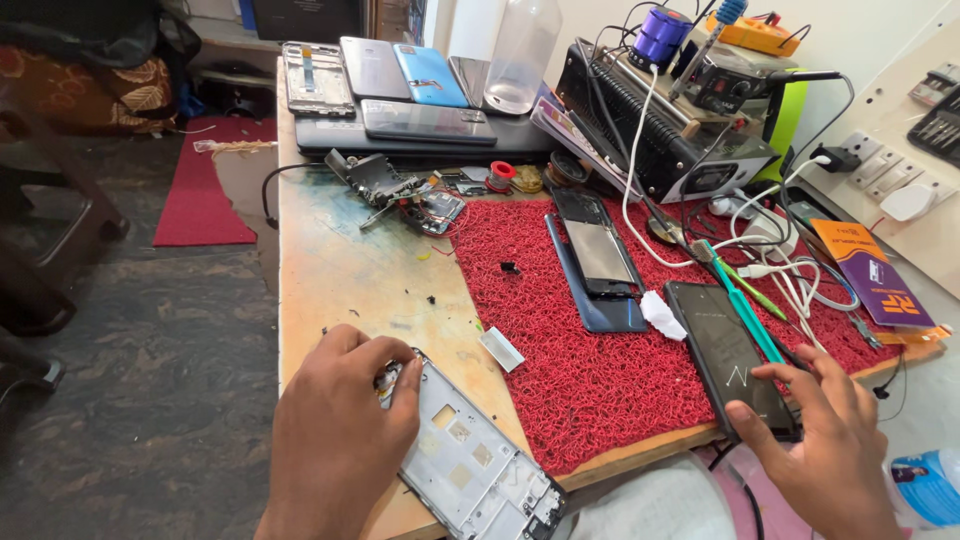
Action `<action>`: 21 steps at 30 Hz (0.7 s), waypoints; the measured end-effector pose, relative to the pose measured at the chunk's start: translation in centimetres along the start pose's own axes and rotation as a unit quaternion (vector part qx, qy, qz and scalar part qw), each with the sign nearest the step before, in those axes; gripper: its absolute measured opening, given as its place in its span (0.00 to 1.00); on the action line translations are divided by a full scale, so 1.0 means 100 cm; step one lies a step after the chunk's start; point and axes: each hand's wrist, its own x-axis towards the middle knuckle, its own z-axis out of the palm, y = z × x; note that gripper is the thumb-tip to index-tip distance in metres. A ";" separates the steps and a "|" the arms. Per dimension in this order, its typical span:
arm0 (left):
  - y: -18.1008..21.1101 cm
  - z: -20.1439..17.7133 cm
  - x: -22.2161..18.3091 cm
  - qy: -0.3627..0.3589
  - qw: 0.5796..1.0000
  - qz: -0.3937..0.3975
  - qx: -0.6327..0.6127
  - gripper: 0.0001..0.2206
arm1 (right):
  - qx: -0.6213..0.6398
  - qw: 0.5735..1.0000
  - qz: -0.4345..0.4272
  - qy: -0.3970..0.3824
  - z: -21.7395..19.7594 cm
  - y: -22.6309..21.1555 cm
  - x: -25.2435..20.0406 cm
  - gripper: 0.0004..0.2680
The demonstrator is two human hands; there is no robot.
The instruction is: The person manipulates internal components of a mobile phone chassis using their hands and a small metal tool.
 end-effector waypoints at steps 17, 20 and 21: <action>-0.004 0.002 -0.001 0.012 1.000 0.026 -0.008 0.07 | 0.064 0.994 -0.073 0.047 -0.010 0.006 -0.010 0.23; -0.004 0.001 0.000 0.008 1.000 0.021 -0.005 0.07 | 0.063 0.994 -0.075 0.041 -0.010 0.010 -0.007 0.23; -0.004 0.002 0.000 0.005 1.000 0.019 -0.003 0.07 | 0.063 0.995 -0.073 0.037 -0.009 0.012 -0.008 0.23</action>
